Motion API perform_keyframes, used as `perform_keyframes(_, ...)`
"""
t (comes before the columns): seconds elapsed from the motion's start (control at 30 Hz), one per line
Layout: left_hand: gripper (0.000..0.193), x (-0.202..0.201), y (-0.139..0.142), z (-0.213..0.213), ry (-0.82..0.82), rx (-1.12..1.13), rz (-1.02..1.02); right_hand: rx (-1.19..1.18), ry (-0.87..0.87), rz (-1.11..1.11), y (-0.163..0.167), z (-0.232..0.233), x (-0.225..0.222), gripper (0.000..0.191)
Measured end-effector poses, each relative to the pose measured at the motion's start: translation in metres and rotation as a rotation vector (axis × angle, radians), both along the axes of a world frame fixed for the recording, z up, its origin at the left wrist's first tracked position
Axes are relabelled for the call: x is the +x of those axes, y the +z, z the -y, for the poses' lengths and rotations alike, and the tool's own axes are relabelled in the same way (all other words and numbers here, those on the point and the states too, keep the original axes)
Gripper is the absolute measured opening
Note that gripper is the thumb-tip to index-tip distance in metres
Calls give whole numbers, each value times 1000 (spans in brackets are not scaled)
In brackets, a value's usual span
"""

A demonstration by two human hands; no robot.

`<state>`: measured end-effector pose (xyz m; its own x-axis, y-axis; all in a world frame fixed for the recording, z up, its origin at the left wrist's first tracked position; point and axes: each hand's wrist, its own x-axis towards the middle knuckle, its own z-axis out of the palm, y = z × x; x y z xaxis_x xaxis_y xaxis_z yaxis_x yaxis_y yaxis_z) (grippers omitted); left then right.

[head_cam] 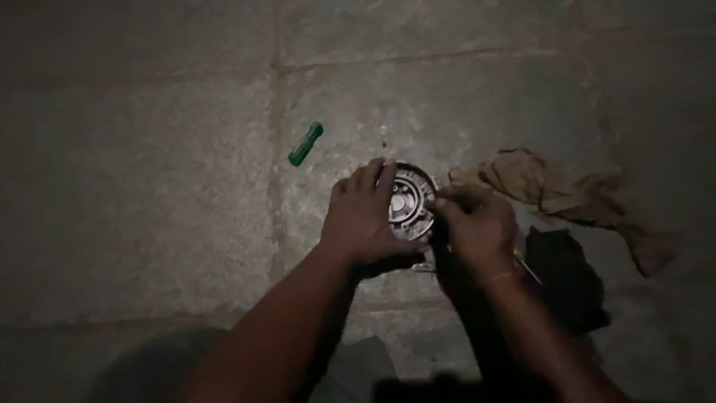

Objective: The person uses a yellow-handled screwdriver to adjust internal components of a circular metal mechanical part. They repeatedly probe and rotate parts inside the housing, then wipe the surface with a cloth. The part remains on the floor throughout.

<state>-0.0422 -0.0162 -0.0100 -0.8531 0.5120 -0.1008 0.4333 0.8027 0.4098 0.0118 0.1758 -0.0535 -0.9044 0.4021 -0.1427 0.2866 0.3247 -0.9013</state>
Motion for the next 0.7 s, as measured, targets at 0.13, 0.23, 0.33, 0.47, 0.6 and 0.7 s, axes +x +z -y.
perform_keyframes(0.13, 130, 2, 1, 5, 19, -3, 23, -86, 40, -5, 9, 13, 22, 26)
perform_keyframes(0.23, 131, 2, 1, 5, 28, 43, -16, -14, -26, 52, 10, 11, 27, 26)
perform_keyframes(0.33, 132, 1, -1, 6, 41, 51, -32, -105, -11, 18, 9, 1, 22, 28)
perform_keyframes(0.47, 131, -1, -4, 7, 48, 0, 58, -156, -5, -30, 10, -14, 17, 32)
perform_keyframes(0.6, 134, -2, -2, 2, 41, -36, 72, -130, -36, 198, 13, -24, 16, 32)
perform_keyframes(0.7, 134, -2, 1, -2, 47, -63, 93, 155, 64, 211, 14, -28, 17, 30)
